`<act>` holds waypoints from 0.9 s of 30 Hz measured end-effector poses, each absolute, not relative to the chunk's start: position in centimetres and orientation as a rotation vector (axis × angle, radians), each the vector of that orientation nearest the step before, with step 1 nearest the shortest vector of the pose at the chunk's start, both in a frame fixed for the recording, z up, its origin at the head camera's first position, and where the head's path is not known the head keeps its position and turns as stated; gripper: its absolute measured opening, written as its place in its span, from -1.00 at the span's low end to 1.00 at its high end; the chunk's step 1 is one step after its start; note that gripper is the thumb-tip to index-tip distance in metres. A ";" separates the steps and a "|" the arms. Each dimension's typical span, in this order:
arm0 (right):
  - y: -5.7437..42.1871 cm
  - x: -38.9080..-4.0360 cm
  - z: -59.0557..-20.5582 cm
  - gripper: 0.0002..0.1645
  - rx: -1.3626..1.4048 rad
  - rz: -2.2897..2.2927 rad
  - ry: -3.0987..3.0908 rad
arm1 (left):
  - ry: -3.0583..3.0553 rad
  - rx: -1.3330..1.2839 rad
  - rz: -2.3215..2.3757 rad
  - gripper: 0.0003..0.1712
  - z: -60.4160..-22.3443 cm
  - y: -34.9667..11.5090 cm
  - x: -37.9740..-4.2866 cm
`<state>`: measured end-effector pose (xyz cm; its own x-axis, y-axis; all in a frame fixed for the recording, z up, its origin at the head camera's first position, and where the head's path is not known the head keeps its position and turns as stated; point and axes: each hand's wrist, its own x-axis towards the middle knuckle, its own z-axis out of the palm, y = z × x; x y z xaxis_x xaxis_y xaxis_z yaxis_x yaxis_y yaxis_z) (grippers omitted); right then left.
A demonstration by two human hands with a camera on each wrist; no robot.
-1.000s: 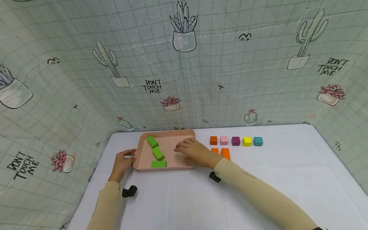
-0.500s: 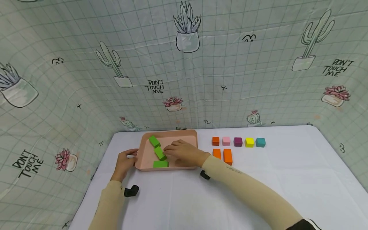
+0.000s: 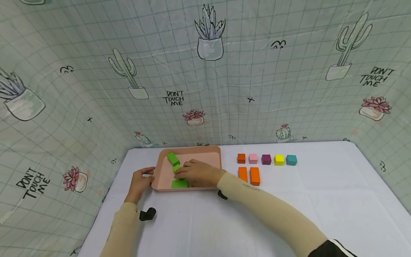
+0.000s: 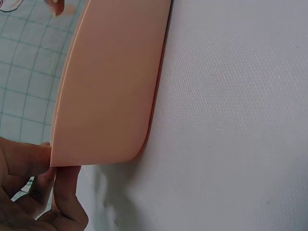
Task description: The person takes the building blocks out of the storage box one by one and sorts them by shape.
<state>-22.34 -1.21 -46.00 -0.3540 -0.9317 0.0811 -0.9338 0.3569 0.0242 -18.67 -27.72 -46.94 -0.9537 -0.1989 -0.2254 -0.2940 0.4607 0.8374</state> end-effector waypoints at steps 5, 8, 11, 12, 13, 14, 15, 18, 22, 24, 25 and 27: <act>-1.8 -22.3 -45.9 -0.38 1.757 0.001 -2.506 | 2.601 -0.439 1.532 -0.49 -46.9 -27.7 -18.6; -2.2 -22.3 -45.7 -0.37 1.766 -0.053 -2.501 | 2.606 -0.442 1.526 -0.49 -46.9 -27.6 -18.7; -2.7 -22.3 -45.7 -0.37 1.781 -0.098 -2.484 | 2.614 -0.446 1.515 -0.49 -47.0 -27.6 -18.7; -2.8 -22.3 -45.8 -0.36 1.782 -0.115 -2.477 | 2.615 -0.449 1.513 -0.49 -47.1 -27.6 -18.7; -2.9 -22.3 -45.8 -0.37 1.784 -0.129 -2.473 | 2.617 -0.453 1.511 -0.49 -47.1 -27.6 -18.7; -3.0 -22.3 -45.8 -0.36 1.785 -0.138 -2.475 | 2.619 -0.455 1.509 -0.49 -47.1 -27.6 -18.7; -3.1 -22.3 -45.9 -0.37 1.787 -0.148 -2.474 | 2.621 -0.457 1.509 -0.49 -47.2 -27.6 -18.7; -3.4 -22.3 -46.0 -0.41 1.794 -0.188 -2.467 | 2.623 -0.458 1.511 -0.49 -47.2 -27.6 -18.8; -3.6 -22.3 -46.0 -0.45 1.811 -0.253 -2.443 | 2.620 -0.463 1.510 -0.49 -47.0 -27.4 -18.7; -3.7 -22.3 -46.0 -0.45 1.819 -0.286 -2.430 | 2.617 -0.469 1.509 -0.49 -47.0 -27.4 -18.6; -3.7 -22.3 -46.0 -0.45 1.823 -0.300 -2.430 | 2.616 -0.469 1.512 -0.49 -46.9 -27.4 -18.6; -3.7 -22.3 -46.0 -0.45 1.835 -0.315 -2.437 | 2.614 -0.470 1.516 -0.49 -46.9 -27.4 -18.6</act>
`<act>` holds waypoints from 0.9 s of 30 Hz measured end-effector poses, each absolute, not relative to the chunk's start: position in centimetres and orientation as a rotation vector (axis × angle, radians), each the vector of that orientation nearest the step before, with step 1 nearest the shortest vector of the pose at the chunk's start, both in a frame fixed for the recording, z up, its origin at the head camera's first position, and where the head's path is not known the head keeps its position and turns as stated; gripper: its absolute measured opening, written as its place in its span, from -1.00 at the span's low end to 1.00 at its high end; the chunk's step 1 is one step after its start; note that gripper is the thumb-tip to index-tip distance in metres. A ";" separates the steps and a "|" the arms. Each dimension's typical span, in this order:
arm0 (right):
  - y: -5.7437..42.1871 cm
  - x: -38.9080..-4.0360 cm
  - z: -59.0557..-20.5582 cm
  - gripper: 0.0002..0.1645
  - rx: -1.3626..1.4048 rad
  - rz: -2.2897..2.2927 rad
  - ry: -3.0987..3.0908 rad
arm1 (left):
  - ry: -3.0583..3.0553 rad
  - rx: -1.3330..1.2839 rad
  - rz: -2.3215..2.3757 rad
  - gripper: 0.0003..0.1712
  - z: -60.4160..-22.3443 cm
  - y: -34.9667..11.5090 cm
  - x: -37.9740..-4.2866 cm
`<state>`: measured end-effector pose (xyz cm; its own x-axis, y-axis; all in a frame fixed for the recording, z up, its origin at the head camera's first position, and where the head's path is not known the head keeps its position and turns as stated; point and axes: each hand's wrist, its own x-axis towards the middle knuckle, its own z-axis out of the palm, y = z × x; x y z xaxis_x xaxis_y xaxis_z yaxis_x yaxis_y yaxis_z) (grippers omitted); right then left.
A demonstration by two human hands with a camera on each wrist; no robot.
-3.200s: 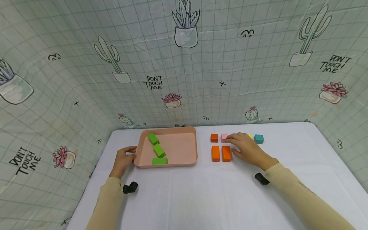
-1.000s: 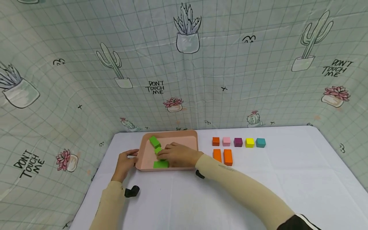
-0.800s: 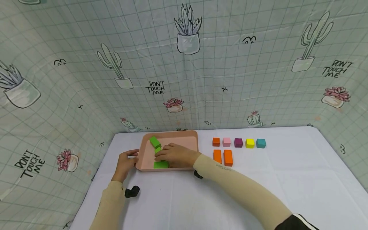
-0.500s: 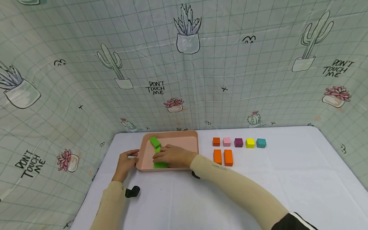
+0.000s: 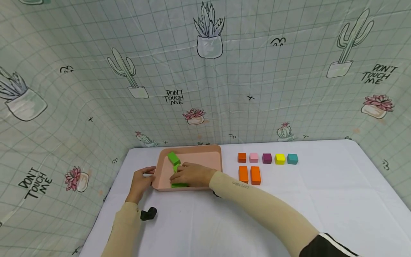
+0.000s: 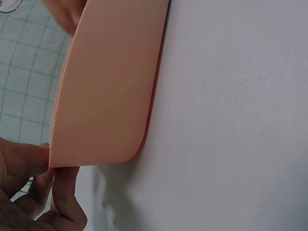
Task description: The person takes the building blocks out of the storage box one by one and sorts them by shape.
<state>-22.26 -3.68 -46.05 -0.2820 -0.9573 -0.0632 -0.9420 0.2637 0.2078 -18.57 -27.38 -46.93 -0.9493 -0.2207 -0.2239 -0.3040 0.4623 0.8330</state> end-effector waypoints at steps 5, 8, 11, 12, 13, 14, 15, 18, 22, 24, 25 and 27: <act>-3.6 -22.5 -46.0 -0.51 1.851 -0.279 -2.484 | 2.609 -0.471 1.525 -0.49 -47.0 -27.3 -18.8; -3.6 -22.6 -46.1 -0.53 1.835 -0.270 -2.496 | 2.611 -0.471 1.525 -0.49 -47.2 -27.4 -18.8; -3.4 -22.8 -46.3 -0.56 1.807 -0.262 -2.506 | 2.614 -0.462 1.525 -0.49 -47.2 -27.4 -18.7; -3.2 -22.8 -46.4 -0.57 1.800 -0.253 -2.513 | 2.616 -0.465 1.520 -0.49 -47.2 -27.5 -18.7; -3.1 -22.8 -46.5 -0.59 1.793 -0.242 -2.518 | 2.616 -0.466 1.516 -0.50 -47.2 -27.5 -18.6; -2.9 -22.8 -46.6 -0.60 1.789 -0.225 -2.524 | 2.616 -0.468 1.512 -0.50 -47.2 -27.5 -18.5; -2.7 -22.8 -46.7 -0.62 1.784 -0.199 -2.538 | 2.618 -0.467 1.506 -0.50 -47.2 -27.5 -18.5; -2.0 -22.6 -46.5 -0.63 1.768 -0.126 -2.575 | 2.629 -0.462 1.495 -0.49 -47.1 -27.5 -18.4; -0.9 -22.5 -46.1 -0.58 1.719 -0.035 -2.628 | 2.648 -0.452 1.499 -0.50 -47.0 -27.4 -18.6; -0.3 -22.5 -45.8 -0.56 1.692 0.017 -2.647 | 2.647 -0.452 1.498 -0.50 -47.0 -27.4 -18.7; 0.0 -22.5 -45.7 -0.55 1.678 0.040 -2.657 | 2.643 -0.455 1.499 -0.50 -47.0 -27.5 -18.7; 0.7 -22.4 -45.2 -0.51 1.653 0.091 -2.676 | 2.639 -0.460 1.493 -0.50 -46.9 -27.5 -18.7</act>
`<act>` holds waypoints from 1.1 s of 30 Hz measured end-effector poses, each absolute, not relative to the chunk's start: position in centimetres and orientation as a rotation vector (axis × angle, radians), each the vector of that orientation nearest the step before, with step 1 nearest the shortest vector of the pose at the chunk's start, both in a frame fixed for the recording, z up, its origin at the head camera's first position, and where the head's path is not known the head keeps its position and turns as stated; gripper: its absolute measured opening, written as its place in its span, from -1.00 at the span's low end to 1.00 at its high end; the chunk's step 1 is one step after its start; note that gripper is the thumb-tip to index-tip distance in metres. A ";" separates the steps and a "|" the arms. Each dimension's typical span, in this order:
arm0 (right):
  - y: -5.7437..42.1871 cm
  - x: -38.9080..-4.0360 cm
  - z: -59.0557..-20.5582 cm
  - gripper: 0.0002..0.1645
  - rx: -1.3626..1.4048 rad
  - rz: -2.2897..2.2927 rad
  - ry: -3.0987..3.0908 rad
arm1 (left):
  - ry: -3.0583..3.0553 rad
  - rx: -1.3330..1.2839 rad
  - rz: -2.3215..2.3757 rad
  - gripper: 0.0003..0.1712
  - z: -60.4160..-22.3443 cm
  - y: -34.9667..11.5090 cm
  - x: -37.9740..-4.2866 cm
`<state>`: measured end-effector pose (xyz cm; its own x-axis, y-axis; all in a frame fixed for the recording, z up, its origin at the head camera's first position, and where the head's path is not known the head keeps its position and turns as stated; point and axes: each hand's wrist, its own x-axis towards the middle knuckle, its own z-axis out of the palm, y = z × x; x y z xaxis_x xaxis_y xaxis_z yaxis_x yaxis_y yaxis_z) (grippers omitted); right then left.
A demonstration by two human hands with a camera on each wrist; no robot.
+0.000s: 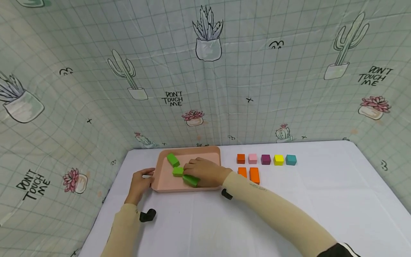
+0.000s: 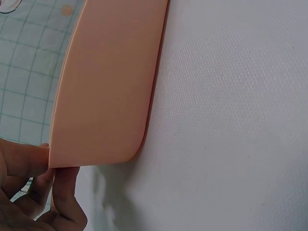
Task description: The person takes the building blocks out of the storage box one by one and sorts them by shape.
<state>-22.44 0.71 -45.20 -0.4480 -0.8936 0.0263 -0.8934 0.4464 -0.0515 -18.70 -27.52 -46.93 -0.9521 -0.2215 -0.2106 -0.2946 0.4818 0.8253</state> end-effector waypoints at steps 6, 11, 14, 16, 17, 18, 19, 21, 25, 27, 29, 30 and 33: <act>3.1 -22.0 -44.0 -0.41 -1.567 -0.172 2.776 | 2.631 -0.469 1.475 -0.49 -46.8 -27.5 -18.7; 5.5 -21.7 -43.9 -0.38 -1.549 -0.162 2.894 | 2.629 -0.464 1.475 -0.49 -46.8 -27.6 -18.6; 7.2 -21.4 -44.1 -0.37 -1.575 -0.212 2.956 | 2.630 -0.450 1.485 -0.49 -46.9 -27.8 -18.6; 8.3 -21.1 -44.2 -0.37 -1.587 -0.254 2.993 | 2.630 -0.443 1.491 -0.50 -46.9 -27.8 -18.5; 8.8 -21.0 -44.3 -0.36 -1.582 -0.278 3.006 | 2.630 -0.439 1.497 -0.50 -46.9 -27.8 -18.4; 9.4 -20.8 -44.2 -0.35 -1.576 -0.291 3.020 | 2.630 -0.437 1.499 -0.50 -46.9 -27.8 -18.4; 9.9 -20.6 -44.2 -0.35 -1.570 -0.303 3.031 | 2.629 -0.436 1.499 -0.50 -47.0 -27.8 -18.4; 10.9 -20.4 -44.2 -0.35 -1.543 -0.314 3.055 | 2.629 -0.438 1.500 -0.50 -47.0 -27.8 -18.3; 12.8 -19.9 -44.0 -0.33 -1.455 -0.341 3.103 | 2.624 -0.434 1.498 -0.50 -47.0 -27.8 -18.4; 13.8 -19.7 -43.8 -0.31 -1.385 -0.358 3.126 | 2.620 -0.432 1.500 -0.50 -47.0 -27.8 -18.5; 14.8 -19.6 -43.7 -0.28 -1.311 -0.383 3.143 | 2.618 -0.431 1.501 -0.50 -47.0 -27.8 -18.6; 15.3 -19.5 -43.7 -0.26 -1.273 -0.393 3.151 | 2.617 -0.431 1.501 -0.50 -47.0 -27.8 -18.6; 16.8 -19.2 -43.8 -0.24 -1.177 -0.420 3.171 | 2.619 -0.432 1.494 -0.50 -47.0 -27.7 -18.7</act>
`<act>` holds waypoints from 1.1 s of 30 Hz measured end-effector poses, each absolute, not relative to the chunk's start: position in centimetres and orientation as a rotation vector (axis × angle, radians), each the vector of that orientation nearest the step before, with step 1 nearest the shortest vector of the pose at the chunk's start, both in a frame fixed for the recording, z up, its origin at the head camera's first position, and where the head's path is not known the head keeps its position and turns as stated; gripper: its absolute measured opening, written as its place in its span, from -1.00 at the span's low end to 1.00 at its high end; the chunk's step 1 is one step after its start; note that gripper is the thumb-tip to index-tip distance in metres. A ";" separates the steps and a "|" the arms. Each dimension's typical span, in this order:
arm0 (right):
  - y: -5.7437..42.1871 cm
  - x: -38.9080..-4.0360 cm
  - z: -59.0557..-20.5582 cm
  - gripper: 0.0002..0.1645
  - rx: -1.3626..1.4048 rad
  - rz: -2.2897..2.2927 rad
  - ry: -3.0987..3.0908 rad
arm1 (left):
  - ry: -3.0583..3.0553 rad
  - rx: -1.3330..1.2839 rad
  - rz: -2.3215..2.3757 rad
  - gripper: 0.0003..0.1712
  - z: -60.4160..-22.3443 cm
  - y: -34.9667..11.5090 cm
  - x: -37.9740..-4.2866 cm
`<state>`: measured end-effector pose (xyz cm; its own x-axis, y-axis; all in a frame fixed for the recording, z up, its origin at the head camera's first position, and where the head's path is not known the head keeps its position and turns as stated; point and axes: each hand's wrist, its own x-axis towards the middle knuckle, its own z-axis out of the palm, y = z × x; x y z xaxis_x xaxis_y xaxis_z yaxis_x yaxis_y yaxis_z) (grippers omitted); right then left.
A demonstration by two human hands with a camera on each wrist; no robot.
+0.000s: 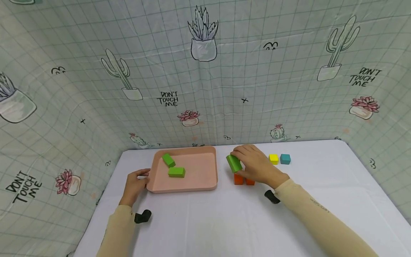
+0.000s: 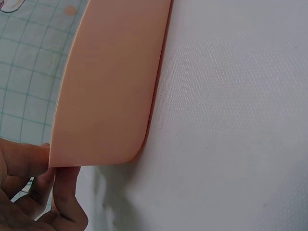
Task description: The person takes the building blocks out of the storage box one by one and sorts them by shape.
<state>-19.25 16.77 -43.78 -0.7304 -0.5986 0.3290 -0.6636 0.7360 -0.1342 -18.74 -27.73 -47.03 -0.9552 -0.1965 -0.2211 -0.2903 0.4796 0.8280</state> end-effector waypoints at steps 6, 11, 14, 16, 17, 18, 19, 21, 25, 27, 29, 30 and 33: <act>19.7 -18.8 -44.4 -0.21 0.880 0.357 -2.678 | 2.589 -0.431 1.507 -0.48 -46.9 -27.6 -18.8; 22.3 -18.2 -45.0 -0.21 0.798 0.389 -2.690 | 2.573 -0.421 1.529 -0.47 -46.7 -27.5 -18.8; 23.8 -17.8 -45.4 -0.22 0.760 0.387 -2.699 | 2.577 -0.419 1.525 -0.46 -46.6 -27.4 -18.9; 24.6 -17.4 -45.8 -0.22 0.740 0.376 -2.715 | 2.578 -0.424 1.521 -0.46 -46.6 -27.4 -18.9; 25.0 -17.2 -46.0 -0.22 0.733 0.371 -2.726 | 2.576 -0.426 1.520 -0.46 -46.5 -27.4 -18.9; 25.3 -17.0 -46.1 -0.22 0.726 0.367 -2.740 | 2.575 -0.429 1.518 -0.46 -46.5 -27.4 -18.9; 25.5 -16.8 -46.4 -0.22 0.719 0.361 -2.757 | 2.574 -0.431 1.518 -0.47 -46.5 -27.4 -18.9; 25.9 -16.4 -46.9 -0.22 0.707 0.351 -2.786 | 2.572 -0.435 1.516 -0.47 -46.5 -27.4 -18.8; 26.1 -16.0 -47.8 -0.20 0.696 0.337 -2.827 | 2.575 -0.444 1.510 -0.47 -46.5 -27.5 -18.8; 26.0 -15.8 -48.2 -0.19 0.691 0.339 -2.844 | 2.576 -0.449 1.508 -0.48 -46.5 -27.5 -18.8; 25.8 -15.7 -48.4 -0.19 0.687 0.342 -2.859 | 2.575 -0.449 1.510 -0.48 -46.5 -27.5 -18.7; 25.7 -15.6 -48.5 -0.19 0.682 0.339 -2.870 | 2.574 -0.448 1.512 -0.48 -46.6 -27.6 -18.7; 25.3 -15.5 -48.9 -0.20 0.683 0.332 -2.880 | 2.569 -0.449 1.515 -0.48 -46.6 -27.5 -18.6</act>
<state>-15.50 25.30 -48.85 -0.8823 -0.4222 0.2080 -0.4585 0.8709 -0.1769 -18.61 -27.54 -46.62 -0.9479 -0.1899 -0.2558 -0.3157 0.4528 0.8339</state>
